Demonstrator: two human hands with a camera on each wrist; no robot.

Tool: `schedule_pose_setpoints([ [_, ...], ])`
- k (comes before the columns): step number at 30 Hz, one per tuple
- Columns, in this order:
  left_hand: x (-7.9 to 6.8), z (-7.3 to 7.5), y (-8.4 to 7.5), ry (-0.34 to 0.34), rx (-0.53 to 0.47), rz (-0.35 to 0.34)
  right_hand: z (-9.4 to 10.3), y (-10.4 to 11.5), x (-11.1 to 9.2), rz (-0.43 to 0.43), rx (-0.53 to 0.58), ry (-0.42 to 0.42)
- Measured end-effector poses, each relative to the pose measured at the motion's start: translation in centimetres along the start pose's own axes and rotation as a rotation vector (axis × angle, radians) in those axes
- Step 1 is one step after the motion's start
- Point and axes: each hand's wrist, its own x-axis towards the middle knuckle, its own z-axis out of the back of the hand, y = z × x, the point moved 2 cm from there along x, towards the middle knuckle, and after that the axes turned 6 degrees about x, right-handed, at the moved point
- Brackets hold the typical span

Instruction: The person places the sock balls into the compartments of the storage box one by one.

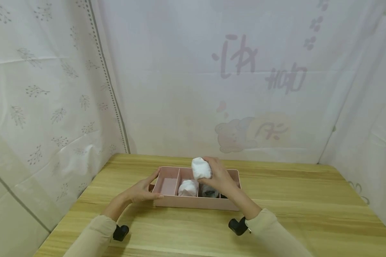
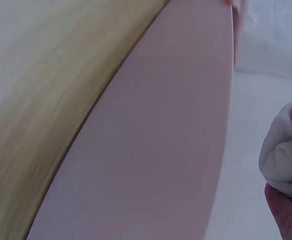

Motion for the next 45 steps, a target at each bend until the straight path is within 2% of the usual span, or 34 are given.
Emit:
schedule_pose_setpoints([
  [4,0.0,0.1,0.0,-0.002,0.015,-0.005,-2.0,1.1,0.7,0.023,0.011,0.041],
  [9,-0.1,0.0,0.0,0.009,-0.012,-0.003,-4.3,2.2,1.5,0.057,0.019,0.068],
  [17,-0.2,0.0,-0.2,0.024,0.004,-0.001,-7.1,3.5,2.3,0.029,-0.034,0.12],
  [22,-0.1,-0.1,-0.1,0.022,0.011,-0.007,-8.1,3.9,2.4,0.0,-0.008,0.163],
  [27,-0.1,-0.1,-0.1,0.016,0.032,-0.007,-8.7,3.7,2.3,0.013,-0.022,0.166],
  [33,-0.1,0.0,-0.1,0.0,0.084,0.011,-9.2,3.4,2.4,0.057,-0.113,0.159],
  [45,-0.2,-0.1,-0.3,0.012,0.024,0.012,-9.9,3.5,2.8,0.164,-0.339,0.208],
])
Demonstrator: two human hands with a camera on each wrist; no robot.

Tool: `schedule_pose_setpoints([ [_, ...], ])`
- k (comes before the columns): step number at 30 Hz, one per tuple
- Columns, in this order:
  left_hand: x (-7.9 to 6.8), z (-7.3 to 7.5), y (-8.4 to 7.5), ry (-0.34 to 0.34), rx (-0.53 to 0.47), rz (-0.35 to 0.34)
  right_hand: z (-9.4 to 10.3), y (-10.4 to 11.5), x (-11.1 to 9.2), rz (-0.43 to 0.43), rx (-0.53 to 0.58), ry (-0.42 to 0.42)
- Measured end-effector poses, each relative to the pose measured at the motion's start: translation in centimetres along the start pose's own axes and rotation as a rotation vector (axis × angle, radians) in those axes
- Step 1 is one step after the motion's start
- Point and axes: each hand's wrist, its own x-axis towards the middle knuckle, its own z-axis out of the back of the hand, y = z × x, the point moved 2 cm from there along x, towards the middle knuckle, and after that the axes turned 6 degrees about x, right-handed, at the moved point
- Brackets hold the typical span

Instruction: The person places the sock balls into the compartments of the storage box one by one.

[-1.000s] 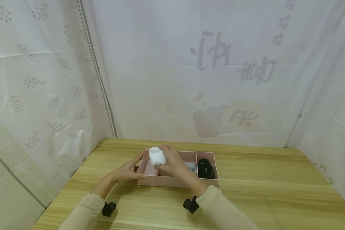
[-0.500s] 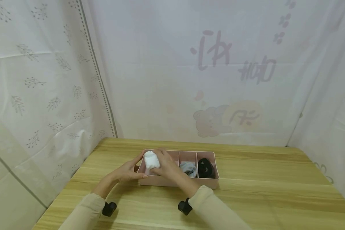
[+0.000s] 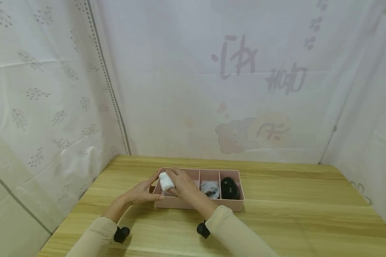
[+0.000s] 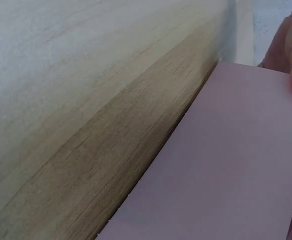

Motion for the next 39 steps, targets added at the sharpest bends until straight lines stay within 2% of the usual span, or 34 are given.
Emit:
schedule_pose_setpoints([
  [5,0.0,0.0,0.0,0.007,0.005,-0.01,-0.2,0.2,0.2,0.013,-0.056,0.003],
  [16,0.1,0.0,0.1,0.009,0.019,-0.017,-0.8,0.7,0.7,-0.046,-0.134,0.038],
  [21,0.1,0.0,0.1,-0.004,0.066,-0.011,-0.9,1.1,0.8,-0.009,-0.189,0.058],
  [28,0.2,0.1,0.2,0.002,0.052,-0.016,-1.0,1.5,1.0,0.034,-0.295,0.042],
  [32,0.3,0.1,0.1,0.01,0.031,-0.028,-1.4,1.6,1.0,0.007,-0.285,0.047],
  [39,0.1,0.0,0.2,0.013,0.017,-0.015,-1.6,1.5,1.2,-0.027,-0.294,0.119],
])
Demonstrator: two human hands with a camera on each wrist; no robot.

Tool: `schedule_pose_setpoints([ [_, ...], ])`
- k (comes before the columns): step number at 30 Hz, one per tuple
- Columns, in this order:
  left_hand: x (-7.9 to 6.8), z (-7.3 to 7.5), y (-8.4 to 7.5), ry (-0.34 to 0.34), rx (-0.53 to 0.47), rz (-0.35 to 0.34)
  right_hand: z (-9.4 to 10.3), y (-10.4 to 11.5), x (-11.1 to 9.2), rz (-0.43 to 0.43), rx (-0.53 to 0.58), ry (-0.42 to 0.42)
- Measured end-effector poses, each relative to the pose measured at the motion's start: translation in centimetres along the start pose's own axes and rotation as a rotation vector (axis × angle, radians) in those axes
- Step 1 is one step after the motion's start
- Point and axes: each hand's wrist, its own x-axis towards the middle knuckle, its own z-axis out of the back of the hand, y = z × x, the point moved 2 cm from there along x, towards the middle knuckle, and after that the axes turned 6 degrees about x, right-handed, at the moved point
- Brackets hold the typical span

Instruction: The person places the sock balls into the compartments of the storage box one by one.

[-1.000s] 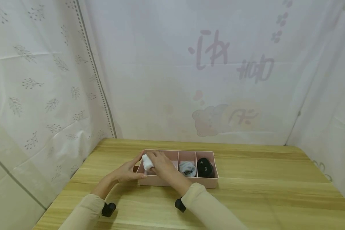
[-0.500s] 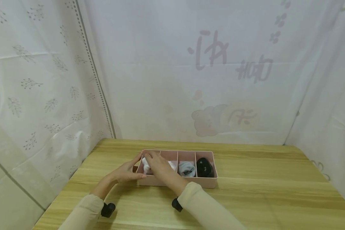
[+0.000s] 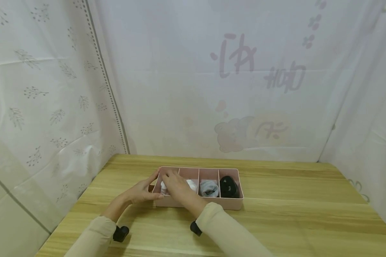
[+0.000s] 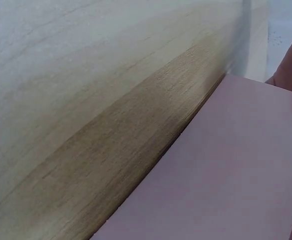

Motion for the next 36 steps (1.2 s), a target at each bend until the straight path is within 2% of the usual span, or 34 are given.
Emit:
schedule_pose_setpoints([
  [4,0.1,0.0,0.0,0.001,-0.002,0.007,0.1,0.0,0.0,0.003,-0.004,0.026],
  [10,0.1,0.0,0.0,0.003,-0.017,0.006,-0.1,-0.2,0.0,0.008,0.01,0.0],
  [15,0.2,-0.1,0.0,-0.003,-0.014,0.001,-0.1,-0.3,0.2,0.006,-0.022,0.037],
  [19,0.2,-0.1,0.0,0.005,-0.031,-0.017,0.0,-0.4,0.2,0.008,-0.005,0.053],
  [22,0.2,-0.1,0.0,0.014,-0.045,-0.026,0.1,-0.5,0.1,0.036,0.048,0.035],
  [28,0.0,-0.1,0.0,0.012,-0.05,-0.034,0.1,-0.6,-0.1,0.135,0.063,0.004],
  [36,-0.2,-0.1,0.1,-0.029,0.027,-0.007,0.7,-2.2,-2.3,0.098,0.28,-0.013],
])
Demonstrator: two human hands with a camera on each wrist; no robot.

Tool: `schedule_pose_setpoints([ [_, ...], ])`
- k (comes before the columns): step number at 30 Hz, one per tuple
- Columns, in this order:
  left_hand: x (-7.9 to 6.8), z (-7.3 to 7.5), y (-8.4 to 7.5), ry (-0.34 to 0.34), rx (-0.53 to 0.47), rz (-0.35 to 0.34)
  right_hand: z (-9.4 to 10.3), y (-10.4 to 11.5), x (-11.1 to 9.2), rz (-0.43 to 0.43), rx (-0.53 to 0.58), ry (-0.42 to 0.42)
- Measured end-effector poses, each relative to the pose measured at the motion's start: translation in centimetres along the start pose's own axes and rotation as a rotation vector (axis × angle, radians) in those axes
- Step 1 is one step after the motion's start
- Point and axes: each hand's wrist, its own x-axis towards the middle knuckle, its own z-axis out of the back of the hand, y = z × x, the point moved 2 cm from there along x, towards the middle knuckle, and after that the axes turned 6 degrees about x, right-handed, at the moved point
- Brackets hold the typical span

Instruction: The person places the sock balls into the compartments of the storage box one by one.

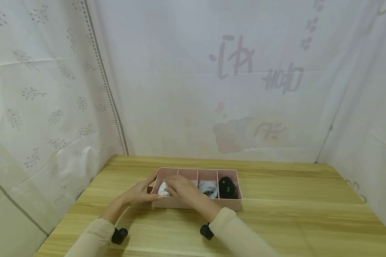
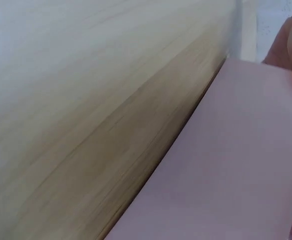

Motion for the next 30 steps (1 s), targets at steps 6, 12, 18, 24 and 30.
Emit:
schedule_pose_setpoints([
  [6,-0.2,0.2,-0.3,-0.026,0.092,0.035,2.0,-2.0,-3.0,0.009,-0.01,-0.094],
  [12,0.0,0.3,-0.5,-0.029,0.098,0.031,4.7,-4.6,-7.5,-0.024,-0.021,-0.204],
  [18,-0.5,0.2,-0.5,-0.048,0.113,0.025,6.8,-7.7,-13.1,-0.125,-0.059,-0.342],
  [24,-0.9,0.1,-0.8,-0.109,0.185,0.009,7.8,-9.7,-18.1,-0.263,-0.168,-0.372],
  [30,-1.6,-0.3,-1.7,-0.248,0.418,-0.026,7.9,-10.2,-21.5,-0.327,-0.233,-0.367],
])
